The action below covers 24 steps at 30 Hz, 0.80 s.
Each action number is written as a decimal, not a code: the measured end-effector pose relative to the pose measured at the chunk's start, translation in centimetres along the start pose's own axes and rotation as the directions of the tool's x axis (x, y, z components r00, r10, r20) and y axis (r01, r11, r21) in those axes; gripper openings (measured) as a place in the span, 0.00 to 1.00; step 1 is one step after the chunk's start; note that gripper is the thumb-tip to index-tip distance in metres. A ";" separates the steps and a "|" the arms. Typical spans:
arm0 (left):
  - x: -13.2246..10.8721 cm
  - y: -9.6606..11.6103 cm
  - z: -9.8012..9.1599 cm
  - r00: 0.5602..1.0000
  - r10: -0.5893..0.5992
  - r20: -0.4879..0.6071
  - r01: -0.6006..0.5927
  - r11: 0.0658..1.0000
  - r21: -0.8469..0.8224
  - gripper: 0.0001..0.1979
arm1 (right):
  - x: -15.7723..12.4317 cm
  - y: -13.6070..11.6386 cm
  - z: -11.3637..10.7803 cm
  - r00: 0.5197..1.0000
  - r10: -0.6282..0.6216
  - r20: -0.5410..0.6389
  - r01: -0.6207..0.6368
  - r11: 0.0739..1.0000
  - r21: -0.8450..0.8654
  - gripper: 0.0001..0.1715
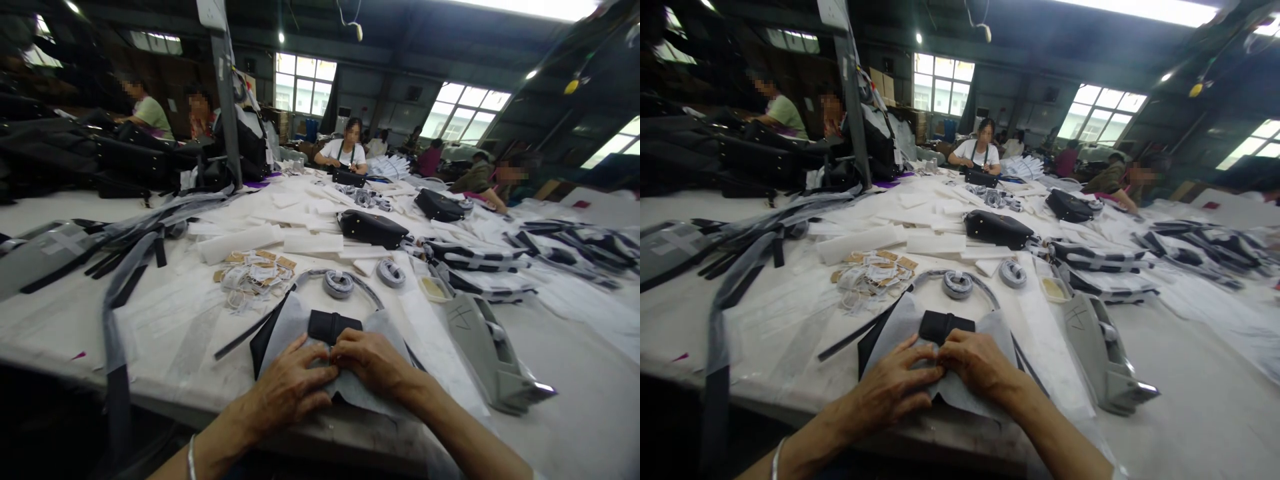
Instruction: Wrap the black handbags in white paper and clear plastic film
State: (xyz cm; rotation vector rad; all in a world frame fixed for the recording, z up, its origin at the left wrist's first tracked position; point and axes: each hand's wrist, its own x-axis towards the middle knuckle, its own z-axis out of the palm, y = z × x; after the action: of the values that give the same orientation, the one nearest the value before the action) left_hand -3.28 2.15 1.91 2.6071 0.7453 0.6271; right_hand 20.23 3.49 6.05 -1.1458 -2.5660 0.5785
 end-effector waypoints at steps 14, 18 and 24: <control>0.5 0.6 -1.2 0.997 -0.021 0.079 0.024 0.999 -0.038 0.16 | 1.7 0.2 -1.2 0.961 -0.182 0.208 0.219 0.961 -0.170 0.15; 0.5 0.3 -0.7 0.997 0.002 0.079 -0.001 1.000 -0.010 0.19 | 2.0 0.0 -0.1 0.965 -0.165 0.202 0.209 0.954 -0.217 0.10; 0.6 0.4 -0.8 0.997 -0.041 0.061 0.044 0.999 -0.033 0.17 | 2.6 -3.8 3.5 0.968 0.249 -0.039 -0.234 0.832 -0.503 0.09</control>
State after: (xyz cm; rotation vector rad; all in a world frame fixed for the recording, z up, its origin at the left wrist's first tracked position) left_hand -3.10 2.35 2.94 2.5601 0.7625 0.5417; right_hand 14.67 2.22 4.92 -1.6547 -2.6957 -0.0553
